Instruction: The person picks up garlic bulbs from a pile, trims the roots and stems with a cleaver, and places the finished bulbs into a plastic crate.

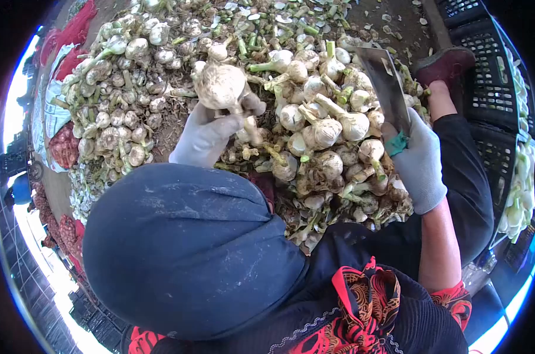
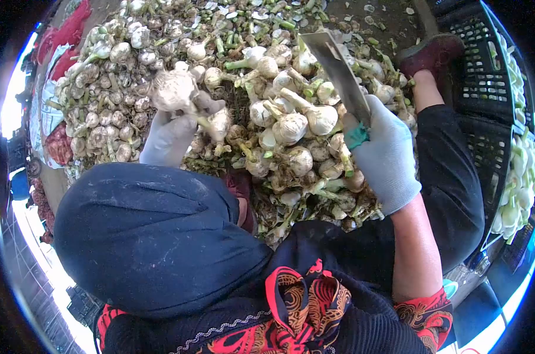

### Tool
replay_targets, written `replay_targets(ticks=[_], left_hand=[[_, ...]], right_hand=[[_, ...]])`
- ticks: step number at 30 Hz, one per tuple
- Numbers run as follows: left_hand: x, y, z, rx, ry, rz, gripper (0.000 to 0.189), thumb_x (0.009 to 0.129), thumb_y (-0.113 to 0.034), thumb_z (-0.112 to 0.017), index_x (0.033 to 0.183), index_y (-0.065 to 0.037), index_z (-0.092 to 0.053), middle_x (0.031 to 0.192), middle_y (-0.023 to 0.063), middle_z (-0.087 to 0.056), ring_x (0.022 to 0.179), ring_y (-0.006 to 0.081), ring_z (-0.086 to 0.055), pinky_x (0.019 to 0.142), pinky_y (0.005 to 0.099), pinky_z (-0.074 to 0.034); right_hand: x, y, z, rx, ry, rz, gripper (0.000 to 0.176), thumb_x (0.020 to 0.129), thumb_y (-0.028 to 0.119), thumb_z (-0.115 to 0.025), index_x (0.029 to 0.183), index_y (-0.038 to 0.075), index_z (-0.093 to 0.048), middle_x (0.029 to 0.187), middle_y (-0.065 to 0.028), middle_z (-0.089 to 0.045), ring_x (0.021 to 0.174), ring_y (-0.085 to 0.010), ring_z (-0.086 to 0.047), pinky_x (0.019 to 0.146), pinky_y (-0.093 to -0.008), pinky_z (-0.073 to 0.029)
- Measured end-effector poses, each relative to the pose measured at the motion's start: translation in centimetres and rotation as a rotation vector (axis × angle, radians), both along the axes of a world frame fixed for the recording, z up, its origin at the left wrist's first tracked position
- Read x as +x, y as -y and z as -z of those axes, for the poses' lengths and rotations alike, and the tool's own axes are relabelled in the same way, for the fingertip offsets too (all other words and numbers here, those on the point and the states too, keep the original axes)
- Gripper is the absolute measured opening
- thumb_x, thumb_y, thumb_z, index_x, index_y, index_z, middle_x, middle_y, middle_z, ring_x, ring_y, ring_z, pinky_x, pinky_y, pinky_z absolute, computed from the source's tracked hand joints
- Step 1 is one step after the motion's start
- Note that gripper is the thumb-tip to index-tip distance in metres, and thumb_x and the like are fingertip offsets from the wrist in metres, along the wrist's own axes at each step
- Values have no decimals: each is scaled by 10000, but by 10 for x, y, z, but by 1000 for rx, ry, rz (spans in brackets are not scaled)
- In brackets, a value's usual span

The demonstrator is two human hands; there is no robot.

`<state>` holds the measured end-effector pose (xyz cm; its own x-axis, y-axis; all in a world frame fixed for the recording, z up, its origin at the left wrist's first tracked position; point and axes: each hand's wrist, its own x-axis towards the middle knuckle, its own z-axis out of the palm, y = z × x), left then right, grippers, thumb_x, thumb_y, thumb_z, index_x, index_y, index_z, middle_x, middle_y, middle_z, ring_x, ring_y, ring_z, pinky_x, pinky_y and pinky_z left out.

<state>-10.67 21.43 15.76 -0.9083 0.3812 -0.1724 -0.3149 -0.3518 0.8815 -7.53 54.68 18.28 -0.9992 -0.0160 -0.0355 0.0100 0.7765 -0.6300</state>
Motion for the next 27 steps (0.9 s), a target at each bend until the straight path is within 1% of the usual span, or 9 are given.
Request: replay_targets(ticks=[2,5,6,9,11,15,20,25,27], left_hand=[[-14,-2,15,89,-70,55,652,887,-92,-670,1459,-21,-366,1077,99,-636,1000,196,-641,699,358,-591],[-22,-6,13,10,-4,96,811,826,-230,-789,1473,-19,-348,983,65,-612,985,203,-644,912,466,-540],[-21,-11,1,-73,69,81,836,774,-292,-834,1433,-16,-400,984,67,-608,929,177,-637,761,396,-578],[-21,-22,-19,-365,97,156,711,819,-153,-776,1419,-13,-422,1088,83,-644,990,205,-654,861,359,-565],[-21,-13,17,-280,283,211,674,914,-360,-662,1429,-7,-407,1213,141,-619,1114,261,-630,974,378,-516],[-23,-15,30,718,755,232,746,1003,-596,-353,1444,4,-376,1382,248,-511,1183,354,-602,1011,447,-512],[-6,-22,4,-165,111,131,675,1041,-535,-311,1443,3,-376,1362,263,-522,1167,356,-617,966,414,-558],[-28,-8,24,712,471,299,587,1047,-437,-415,1430,8,-396,1346,241,-546,1166,318,-628,953,375,-572],[-29,-8,7,510,379,314,543,996,-331,-524,1408,8,-427,1317,208,-572,1139,286,-639,964,400,-556]], right_hand=[[-1,9,-4,40,-63,-14,225,893,160,-676,1054,14,-620,876,-223,-677,822,-391,-678,709,-438,-525],[-5,27,-22,124,-81,-79,197,858,119,-679,1028,32,-627,844,-189,-667,805,-382,-668,700,-448,-519],[-7,32,-22,100,-185,-171,159,819,84,-660,969,57,-615,809,-162,-637,774,-374,-648,680,-454,-509],[-15,55,-24,275,-267,-341,172,776,105,-655,926,89,-573,805,-118,-623,717,-340,-641,643,-436,-508],[-19,74,-31,316,-307,-474,168,782,143,-651,925,103,-571,808,-90,-614,701,-280,-647,635,-414,-507],[-23,95,-25,364,-358,-590,144,812,173,-624,930,115,-565,813,-64,-611,696,-246,-650,617,-393,-494],[-31,98,-17,327,-406,-583,170,805,203,-627,942,121,-569,804,-50,-600,683,-240,-641,615,-400,-486],[-57,88,-9,357,-584,-571,197,799,222,-623,966,133,-572,797,-37,-592,669,-223,-625,596,-386,-475],[-70,80,-6,327,-682,-598,191,800,186,-630,971,125,-568,803,-33,-596,685,-223,-633,595,-375,-490]])
